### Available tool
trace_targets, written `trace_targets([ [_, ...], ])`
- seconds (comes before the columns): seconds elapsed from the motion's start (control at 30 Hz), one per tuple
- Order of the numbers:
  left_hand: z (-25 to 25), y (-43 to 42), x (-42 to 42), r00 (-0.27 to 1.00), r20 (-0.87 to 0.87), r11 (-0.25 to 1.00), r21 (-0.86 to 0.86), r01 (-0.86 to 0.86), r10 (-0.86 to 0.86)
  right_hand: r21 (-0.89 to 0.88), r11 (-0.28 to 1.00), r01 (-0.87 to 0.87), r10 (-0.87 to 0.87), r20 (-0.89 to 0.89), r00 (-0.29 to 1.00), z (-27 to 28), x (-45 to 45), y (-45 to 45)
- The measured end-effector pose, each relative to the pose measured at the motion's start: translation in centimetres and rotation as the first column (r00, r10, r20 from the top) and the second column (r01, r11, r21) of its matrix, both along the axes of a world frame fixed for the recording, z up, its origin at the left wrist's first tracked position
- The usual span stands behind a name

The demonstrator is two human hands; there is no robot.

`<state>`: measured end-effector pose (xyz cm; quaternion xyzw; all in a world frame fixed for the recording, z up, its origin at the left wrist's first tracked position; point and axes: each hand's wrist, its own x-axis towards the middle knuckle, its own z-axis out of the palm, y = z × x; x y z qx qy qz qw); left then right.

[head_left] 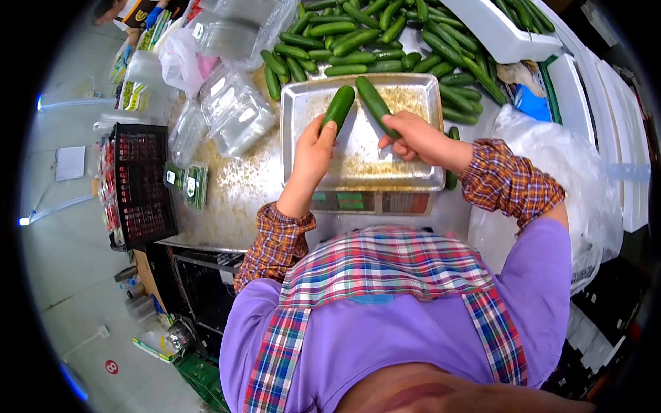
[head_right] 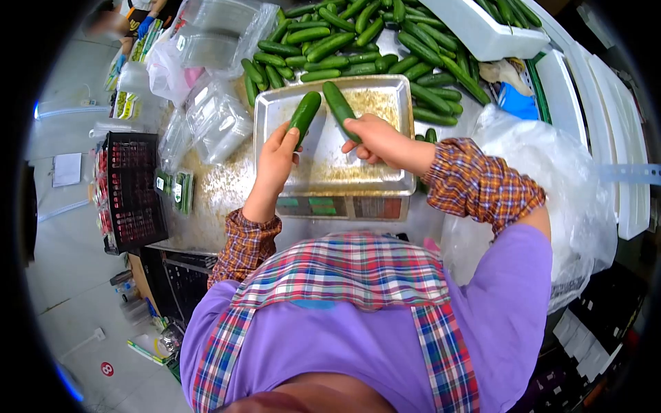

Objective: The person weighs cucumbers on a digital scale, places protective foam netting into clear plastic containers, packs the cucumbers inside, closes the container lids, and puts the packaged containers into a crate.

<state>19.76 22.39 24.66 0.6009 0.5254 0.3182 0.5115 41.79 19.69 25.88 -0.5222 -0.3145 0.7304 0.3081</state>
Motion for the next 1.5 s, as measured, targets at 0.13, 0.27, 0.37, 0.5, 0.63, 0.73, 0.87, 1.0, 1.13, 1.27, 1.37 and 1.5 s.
trace_targets([
  [0.13,-3.0,-2.1,-0.2,0.907,-0.42,0.84,0.485,0.245,-0.022,0.121,0.916,-0.383,0.298,0.435,0.849,-1.1,-1.8,-0.2],
  [0.27,-1.8,-2.4,-0.1,0.838,-0.545,0.767,0.548,0.334,0.024,0.192,0.806,-0.56,0.227,0.773,0.592,-0.8,-2.0,0.8],
  [0.37,-3.2,-1.3,-1.1,0.868,-0.496,0.757,0.574,0.312,0.019,0.188,0.798,-0.573,0.191,0.823,0.535,-0.1,-1.5,1.5],
  [0.5,-3.5,0.6,-3.8,0.93,-0.367,0.813,0.542,0.214,0.0,0.218,0.816,-0.536,0.142,0.822,0.551,-0.8,0.4,3.1],
  [0.63,0.0,2.5,-7.5,0.981,-0.185,0.95,0.313,0.001,0.06,0.331,0.766,-0.551,0.028,0.839,0.543,-0.3,2.2,3.4],
  [0.73,1.4,3.6,-9.9,0.979,-0.143,0.947,0.306,-0.093,0.142,0.335,0.821,-0.462,0.112,0.699,0.706,1.1,2.3,2.6],
  [0.87,1.9,3.9,-11.8,0.977,-0.084,0.95,0.264,-0.168,0.196,0.415,0.798,-0.438,0.05,0.678,0.733,1.3,2.7,2.2],
  [1.0,1.4,3.5,-12.1,0.983,-0.061,0.965,0.209,-0.156,0.172,0.401,0.794,-0.458,0.015,0.739,0.674,0.2,2.9,2.5],
  [1.13,0.0,3.6,-11.9,0.986,-0.052,0.972,0.185,-0.145,0.157,0.53,0.687,-0.498,-0.089,0.741,0.666,-1.5,2.7,2.9],
  [1.27,-0.3,2.4,-10.8,0.991,-0.081,0.986,0.134,-0.095,0.106,0.385,0.649,-0.656,-0.115,0.902,0.416,-1.1,0.3,2.2],
  [1.37,-0.7,2.5,-10.1,0.997,-0.058,0.993,0.115,-0.036,0.042,0.447,0.651,-0.614,-0.227,0.886,0.404,-1.5,-1.4,1.9],
  [1.5,-0.9,4.2,-10.0,0.997,-0.055,0.998,0.045,-0.053,0.055,0.562,0.249,-0.789,-0.493,0.775,0.396,-2.4,-2.1,3.3],
])
